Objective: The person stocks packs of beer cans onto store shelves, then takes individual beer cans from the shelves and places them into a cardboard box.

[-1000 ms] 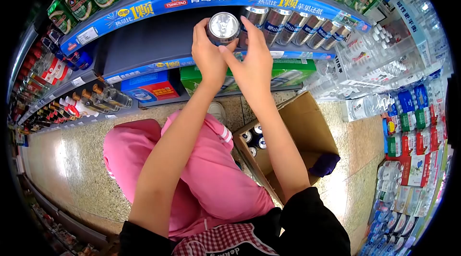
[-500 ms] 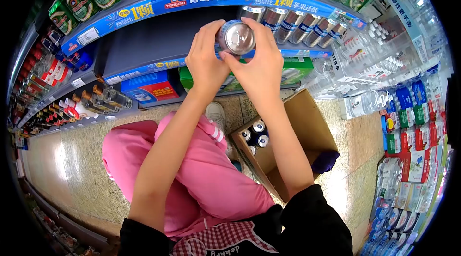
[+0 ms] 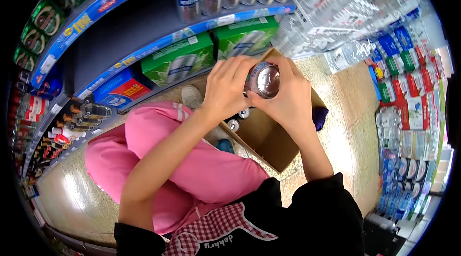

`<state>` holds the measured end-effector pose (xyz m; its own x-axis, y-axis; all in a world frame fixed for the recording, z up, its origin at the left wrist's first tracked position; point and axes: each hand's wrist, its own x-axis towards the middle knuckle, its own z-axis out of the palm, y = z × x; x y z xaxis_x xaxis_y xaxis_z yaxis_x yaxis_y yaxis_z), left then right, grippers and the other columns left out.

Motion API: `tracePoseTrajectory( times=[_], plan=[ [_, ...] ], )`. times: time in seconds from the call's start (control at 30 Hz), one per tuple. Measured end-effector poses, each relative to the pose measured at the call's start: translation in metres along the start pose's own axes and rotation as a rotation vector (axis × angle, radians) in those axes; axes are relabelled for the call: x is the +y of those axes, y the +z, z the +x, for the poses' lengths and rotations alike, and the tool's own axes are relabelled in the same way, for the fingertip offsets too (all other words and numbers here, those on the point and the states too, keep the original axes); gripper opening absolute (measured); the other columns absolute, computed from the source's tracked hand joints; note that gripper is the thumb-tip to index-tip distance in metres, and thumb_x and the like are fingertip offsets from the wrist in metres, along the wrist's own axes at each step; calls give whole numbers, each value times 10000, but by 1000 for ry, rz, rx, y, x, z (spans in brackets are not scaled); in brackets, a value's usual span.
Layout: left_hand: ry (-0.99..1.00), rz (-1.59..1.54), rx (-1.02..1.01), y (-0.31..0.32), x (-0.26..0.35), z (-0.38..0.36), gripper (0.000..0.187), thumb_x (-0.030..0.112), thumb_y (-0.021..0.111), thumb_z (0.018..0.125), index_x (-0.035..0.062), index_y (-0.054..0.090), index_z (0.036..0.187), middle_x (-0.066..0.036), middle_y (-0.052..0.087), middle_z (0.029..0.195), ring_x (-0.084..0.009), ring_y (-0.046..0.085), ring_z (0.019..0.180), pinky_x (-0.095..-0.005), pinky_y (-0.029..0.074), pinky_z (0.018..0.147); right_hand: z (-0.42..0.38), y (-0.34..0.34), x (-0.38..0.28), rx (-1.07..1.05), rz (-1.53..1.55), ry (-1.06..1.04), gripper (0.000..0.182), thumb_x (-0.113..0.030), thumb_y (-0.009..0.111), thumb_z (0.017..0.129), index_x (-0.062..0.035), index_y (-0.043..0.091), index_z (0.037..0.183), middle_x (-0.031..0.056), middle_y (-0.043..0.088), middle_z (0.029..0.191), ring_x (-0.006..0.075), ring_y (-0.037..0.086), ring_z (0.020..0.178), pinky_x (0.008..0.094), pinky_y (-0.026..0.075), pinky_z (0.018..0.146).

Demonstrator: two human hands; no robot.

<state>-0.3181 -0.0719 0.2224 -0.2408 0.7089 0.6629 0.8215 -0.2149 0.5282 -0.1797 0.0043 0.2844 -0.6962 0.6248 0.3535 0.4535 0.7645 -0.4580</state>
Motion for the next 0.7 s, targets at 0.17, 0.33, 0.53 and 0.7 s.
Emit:
tracePoseTrajectory(
  times=[0.17,0.33,0.53,0.7],
  plan=[
    [54,42,-251,33,10,-19,635,178,822,585,84,571,1160,-70,611,1112,-251,596,1075,-413,383,980,-36,7,44,-69,33,140,586,-271,864,588,-12,593,1039,163,650,943,344,687,789,424,563,687],
    [28,146,-601,38,0,-29,835,323,872,627,84,507,1339,-96,585,1247,-265,543,1182,-430,334,1044,-74,32,89,-213,4,336,595,-292,856,571,-1,599,1022,181,654,941,371,682,815,443,560,720],
    [-71,156,-726,36,-12,-31,823,343,856,675,114,493,1378,-95,587,1268,-294,541,1209,-443,331,1039,-115,78,153,-272,-172,453,599,-296,864,548,6,565,969,213,646,964,406,679,836,469,571,723],
    [-64,129,-836,38,-12,-37,672,310,824,734,99,547,1308,-95,609,1210,-290,561,1168,-451,335,1036,-117,121,199,-311,-253,550,675,-309,901,535,-10,555,1032,194,643,1012,394,681,874,464,576,756]
  ],
)
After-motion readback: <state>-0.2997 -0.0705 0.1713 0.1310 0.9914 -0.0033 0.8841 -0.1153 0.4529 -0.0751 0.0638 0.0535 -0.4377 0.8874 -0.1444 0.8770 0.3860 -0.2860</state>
